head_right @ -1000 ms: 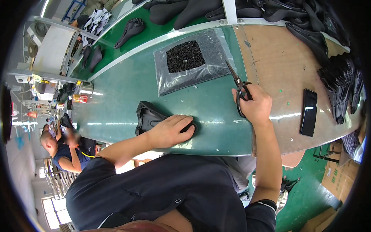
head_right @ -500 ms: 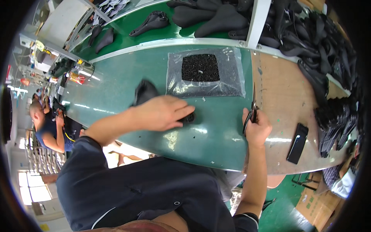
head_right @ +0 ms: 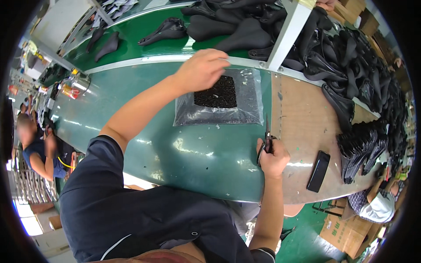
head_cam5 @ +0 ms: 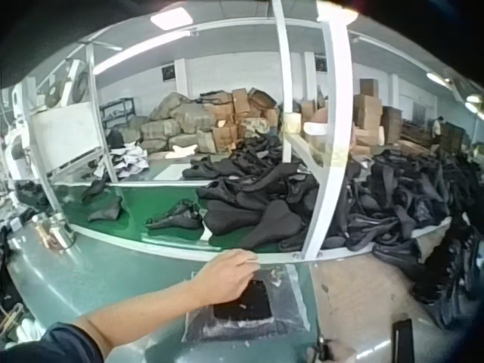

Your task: Trimming excess material from bicycle seats using scissors in a manufacturing environment.

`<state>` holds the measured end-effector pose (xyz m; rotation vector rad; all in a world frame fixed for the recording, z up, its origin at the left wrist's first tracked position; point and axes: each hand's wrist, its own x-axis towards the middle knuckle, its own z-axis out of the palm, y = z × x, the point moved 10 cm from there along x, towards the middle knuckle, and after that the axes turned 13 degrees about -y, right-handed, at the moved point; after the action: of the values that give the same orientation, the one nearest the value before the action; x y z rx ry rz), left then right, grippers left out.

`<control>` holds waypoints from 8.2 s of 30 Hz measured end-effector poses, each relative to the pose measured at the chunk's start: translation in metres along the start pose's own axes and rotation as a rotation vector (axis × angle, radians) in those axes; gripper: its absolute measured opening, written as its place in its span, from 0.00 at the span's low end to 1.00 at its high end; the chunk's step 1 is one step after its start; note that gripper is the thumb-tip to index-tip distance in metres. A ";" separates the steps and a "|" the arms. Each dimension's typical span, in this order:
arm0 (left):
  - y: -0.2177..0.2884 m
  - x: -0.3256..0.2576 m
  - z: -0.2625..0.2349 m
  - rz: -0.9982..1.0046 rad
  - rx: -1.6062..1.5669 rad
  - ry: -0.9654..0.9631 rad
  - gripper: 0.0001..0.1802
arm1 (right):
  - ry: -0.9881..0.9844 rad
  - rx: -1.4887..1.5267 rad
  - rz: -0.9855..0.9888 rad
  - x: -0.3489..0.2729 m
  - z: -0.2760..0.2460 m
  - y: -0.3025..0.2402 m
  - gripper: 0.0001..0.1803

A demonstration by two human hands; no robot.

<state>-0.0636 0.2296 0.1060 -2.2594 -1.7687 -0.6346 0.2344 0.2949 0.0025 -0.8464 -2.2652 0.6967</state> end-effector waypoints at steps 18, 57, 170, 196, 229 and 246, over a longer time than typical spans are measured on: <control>-0.393 -0.072 0.133 -1.310 -1.349 0.542 0.38 | -0.112 -0.054 -0.102 0.017 0.015 -0.019 0.17; -0.041 0.091 -0.039 0.067 -0.103 0.204 0.33 | -0.018 -0.202 -0.124 0.000 0.010 -0.018 0.15; 0.153 -0.092 -0.056 -0.104 -1.150 0.165 0.41 | -0.008 0.047 -0.251 -0.056 -0.041 -0.164 0.23; 0.153 -0.090 -0.056 -0.105 -1.074 0.060 0.42 | -0.045 0.058 -0.302 -0.057 -0.031 -0.165 0.18; 0.162 -0.084 -0.052 -0.126 -1.060 0.126 0.41 | -0.230 0.435 -0.075 -0.060 -0.012 -0.156 0.19; 0.161 -0.081 -0.052 -0.124 -1.038 0.118 0.41 | -0.158 0.333 -0.230 -0.054 -0.016 -0.156 0.19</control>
<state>0.0648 0.0950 0.1327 -2.5456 -1.7278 -2.0360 0.2175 0.1582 0.0950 -0.3779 -2.2481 1.0241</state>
